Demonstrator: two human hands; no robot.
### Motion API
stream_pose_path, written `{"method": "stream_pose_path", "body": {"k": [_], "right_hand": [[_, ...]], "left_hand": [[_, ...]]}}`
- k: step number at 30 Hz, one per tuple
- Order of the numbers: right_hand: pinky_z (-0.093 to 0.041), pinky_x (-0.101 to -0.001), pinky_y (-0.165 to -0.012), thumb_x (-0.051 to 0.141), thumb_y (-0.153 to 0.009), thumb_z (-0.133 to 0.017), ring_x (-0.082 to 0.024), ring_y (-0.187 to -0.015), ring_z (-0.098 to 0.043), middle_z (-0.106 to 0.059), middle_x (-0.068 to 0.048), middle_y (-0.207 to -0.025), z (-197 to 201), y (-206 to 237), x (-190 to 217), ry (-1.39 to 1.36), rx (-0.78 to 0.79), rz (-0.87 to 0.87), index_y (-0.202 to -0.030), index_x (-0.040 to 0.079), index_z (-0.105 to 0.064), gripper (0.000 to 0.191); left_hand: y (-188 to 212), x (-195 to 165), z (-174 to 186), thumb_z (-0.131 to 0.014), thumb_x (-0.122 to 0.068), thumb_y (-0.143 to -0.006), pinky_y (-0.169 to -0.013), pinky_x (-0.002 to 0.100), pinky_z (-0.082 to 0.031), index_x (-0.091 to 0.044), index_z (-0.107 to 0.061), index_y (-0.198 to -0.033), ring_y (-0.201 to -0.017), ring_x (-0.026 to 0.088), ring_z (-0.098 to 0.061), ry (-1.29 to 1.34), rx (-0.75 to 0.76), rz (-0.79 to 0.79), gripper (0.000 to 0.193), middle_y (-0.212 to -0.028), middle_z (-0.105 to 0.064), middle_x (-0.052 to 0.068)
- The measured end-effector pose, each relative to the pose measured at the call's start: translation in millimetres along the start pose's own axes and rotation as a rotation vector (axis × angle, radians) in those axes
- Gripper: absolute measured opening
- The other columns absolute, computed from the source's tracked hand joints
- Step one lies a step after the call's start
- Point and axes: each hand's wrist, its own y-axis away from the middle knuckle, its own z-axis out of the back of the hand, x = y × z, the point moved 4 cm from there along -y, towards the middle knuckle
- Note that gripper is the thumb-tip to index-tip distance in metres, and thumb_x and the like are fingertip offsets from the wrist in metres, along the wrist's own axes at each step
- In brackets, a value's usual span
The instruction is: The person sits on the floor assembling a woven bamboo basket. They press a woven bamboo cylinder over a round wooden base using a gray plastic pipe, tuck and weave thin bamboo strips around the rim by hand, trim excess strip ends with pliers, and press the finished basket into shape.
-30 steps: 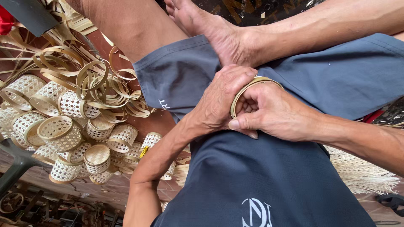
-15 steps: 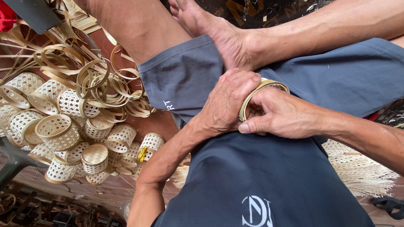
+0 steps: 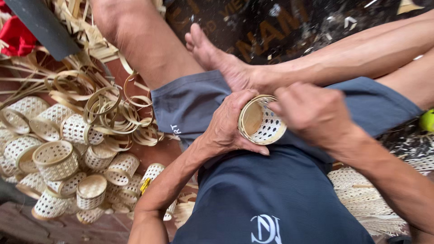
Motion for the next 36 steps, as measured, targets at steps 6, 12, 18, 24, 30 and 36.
{"method": "stream_pose_path", "body": {"k": [6, 12, 18, 24, 30, 36], "right_hand": [[-0.052, -0.0347, -0.046, 0.013, -0.08, -0.066, -0.018, -0.057, -0.067, -0.059, -0.006, -0.067, -27.7, -1.3, -0.2, 0.14, -0.017, -0.025, -0.074, 0.009, -0.056, 0.012], [-0.053, -0.0361, -0.041, 0.014, -0.079, -0.066, -0.02, -0.052, -0.068, -0.062, -0.007, -0.064, -42.3, 8.5, -3.6, 0.128, 0.052, -0.138, -0.072, 0.009, -0.058, 0.012], [-0.054, -0.0366, -0.045, 0.014, -0.08, -0.067, -0.023, -0.057, -0.069, -0.063, -0.009, -0.069, -23.2, 11.1, -5.0, 0.024, 0.002, -0.147, -0.08, 0.005, -0.061, 0.011], [-0.052, -0.0403, -0.058, 0.028, -0.085, -0.08, -0.029, -0.07, -0.069, -0.069, -0.013, -0.08, 60.4, -19.8, -82.6, -0.272, -0.252, -0.162, -0.098, 0.004, -0.072, 0.029], [-0.051, -0.0275, -0.066, 0.011, -0.091, -0.077, -0.016, -0.078, -0.064, -0.068, -0.009, -0.093, 27.3, -50.2, -116.5, -0.877, -0.136, -0.312, -0.113, 0.0, -0.072, 0.024], [-0.051, -0.0252, -0.074, 0.005, -0.094, -0.078, -0.009, -0.089, -0.062, -0.066, -0.007, -0.099, -22.5, -54.0, -102.7, -0.764, -0.114, -0.328, -0.113, -0.003, -0.07, 0.022]], "left_hand": [[-19.8, -10.5, -10.8, -0.1, -0.05, -0.054, -0.11, 0.047, -0.047, -0.002, -0.036, -0.152, -0.129, 0.04, -0.059, -0.139, 0.028, 0.151, 0.126, -0.139, -0.058, 0.02], [-26.1, -22.3, -23.1, -0.1, -0.045, -0.05, -0.105, 0.048, -0.049, 0.002, -0.038, -0.148, -0.126, 0.042, -0.059, -0.143, 0.067, 0.19, 0.126, -0.136, -0.059, 0.023], [-34.5, -28.1, -21.6, -0.101, -0.044, -0.045, -0.103, 0.048, -0.048, 0.004, -0.04, -0.146, -0.123, 0.042, -0.059, -0.178, 0.104, 0.177, 0.127, -0.134, -0.059, 0.023], [-104.8, -5.0, 21.1, -0.104, -0.047, -0.051, -0.114, 0.042, -0.047, -0.003, -0.045, -0.143, -0.127, 0.032, -0.06, -0.041, 0.057, -0.135, 0.117, -0.133, -0.058, 0.016], [-126.0, 40.4, 23.5, -0.1, -0.048, -0.067, -0.128, 0.045, -0.032, -0.005, -0.029, -0.157, -0.15, 0.036, -0.039, -0.045, -0.189, -0.206, 0.122, -0.158, -0.043, 0.017], [-102.0, 60.4, 29.2, -0.088, -0.024, -0.085, -0.12, 0.042, -0.044, -0.005, -0.052, -0.148, -0.139, 0.034, -0.051, -0.085, -0.047, 0.048, 0.075, -0.149, -0.051, 0.017]]}}
